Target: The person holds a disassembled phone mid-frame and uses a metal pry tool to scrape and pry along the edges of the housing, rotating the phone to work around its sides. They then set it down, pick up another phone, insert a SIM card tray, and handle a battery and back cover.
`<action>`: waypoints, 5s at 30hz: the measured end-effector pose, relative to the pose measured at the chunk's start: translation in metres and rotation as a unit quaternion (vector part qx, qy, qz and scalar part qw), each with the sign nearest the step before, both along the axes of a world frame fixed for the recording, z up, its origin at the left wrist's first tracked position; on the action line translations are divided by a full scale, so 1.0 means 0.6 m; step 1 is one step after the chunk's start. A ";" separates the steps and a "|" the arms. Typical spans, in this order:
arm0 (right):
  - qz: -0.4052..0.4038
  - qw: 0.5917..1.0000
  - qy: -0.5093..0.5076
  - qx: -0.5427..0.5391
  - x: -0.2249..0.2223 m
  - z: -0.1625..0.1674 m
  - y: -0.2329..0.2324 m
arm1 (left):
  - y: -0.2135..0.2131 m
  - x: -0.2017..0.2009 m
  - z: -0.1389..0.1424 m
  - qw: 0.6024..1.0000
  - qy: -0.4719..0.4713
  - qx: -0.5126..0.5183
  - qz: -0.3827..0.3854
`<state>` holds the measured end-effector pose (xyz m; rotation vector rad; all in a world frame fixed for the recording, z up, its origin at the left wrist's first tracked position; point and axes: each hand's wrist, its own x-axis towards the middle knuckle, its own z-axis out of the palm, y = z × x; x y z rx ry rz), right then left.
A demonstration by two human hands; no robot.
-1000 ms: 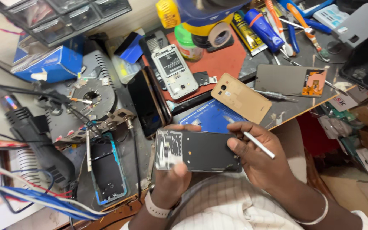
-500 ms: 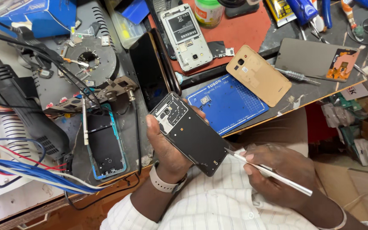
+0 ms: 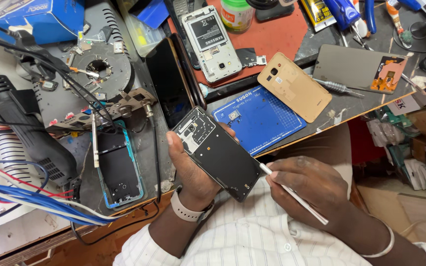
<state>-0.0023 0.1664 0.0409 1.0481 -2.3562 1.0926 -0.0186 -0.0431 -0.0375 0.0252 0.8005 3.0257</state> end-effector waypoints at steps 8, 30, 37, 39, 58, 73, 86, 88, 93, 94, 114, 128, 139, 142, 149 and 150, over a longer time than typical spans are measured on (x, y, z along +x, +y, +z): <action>0.019 0.999 0.042 0.010 -0.033 0.013 -0.025 | 0.000 -0.002 0.007 0.998 -0.052 -0.026 -0.003; 0.050 0.993 0.108 0.017 -0.091 0.024 -0.069 | -0.002 -0.008 0.013 0.996 -0.031 0.034 -0.073; 0.023 0.994 0.103 0.016 -0.119 0.021 -0.067 | -0.010 -0.005 0.009 0.992 -0.052 0.066 -0.090; 0.007 0.999 0.029 -0.041 -0.124 0.021 -0.065 | -0.012 -0.004 0.008 0.996 -0.028 0.001 -0.079; -0.408 0.902 -0.102 0.095 -0.183 0.027 0.170 | -0.008 -0.005 0.013 0.991 -0.108 -0.010 -0.078; -0.394 0.912 -0.009 0.110 -0.400 0.023 0.175 | 0.000 -0.003 0.023 0.980 -0.095 -0.173 -0.007; -0.347 0.816 -0.204 0.415 -0.444 0.040 0.207 | -0.004 0.001 0.012 0.984 -0.111 -0.140 -0.021; -0.355 0.795 -0.225 0.437 -0.457 0.024 0.210 | -0.006 -0.001 0.011 0.986 -0.103 -0.127 -0.031; -0.390 0.824 -0.165 0.378 -0.456 0.021 0.218 | -0.004 -0.009 0.008 0.992 -0.108 -0.008 -0.071; -0.400 0.836 -0.088 0.366 -0.443 0.031 0.223 | -0.004 -0.009 0.007 0.991 -0.112 -0.018 -0.073; -0.061 0.997 -0.042 -0.010 -0.097 0.049 -0.052 | 0.000 -0.012 0.011 0.995 0.012 -0.080 -0.059; -0.091 0.995 -0.052 0.003 -0.102 0.048 -0.072 | 0.000 0.001 0.022 0.981 0.053 -0.185 -0.007; -0.009 0.997 -0.062 -0.047 -0.121 0.063 -0.118 | -0.002 -0.010 0.010 0.995 0.029 -0.094 -0.030; 0.047 0.996 -0.055 -0.062 -0.119 0.061 -0.119 | 0.000 -0.013 0.005 0.995 0.029 -0.089 -0.034; 0.001 0.996 -0.078 -0.046 -0.134 0.053 -0.112 | -0.005 -0.014 0.015 0.993 0.055 -0.096 -0.034; 0.027 0.995 -0.080 -0.061 -0.132 0.053 -0.112 | -0.003 -0.014 0.018 0.997 -0.003 -0.069 -0.044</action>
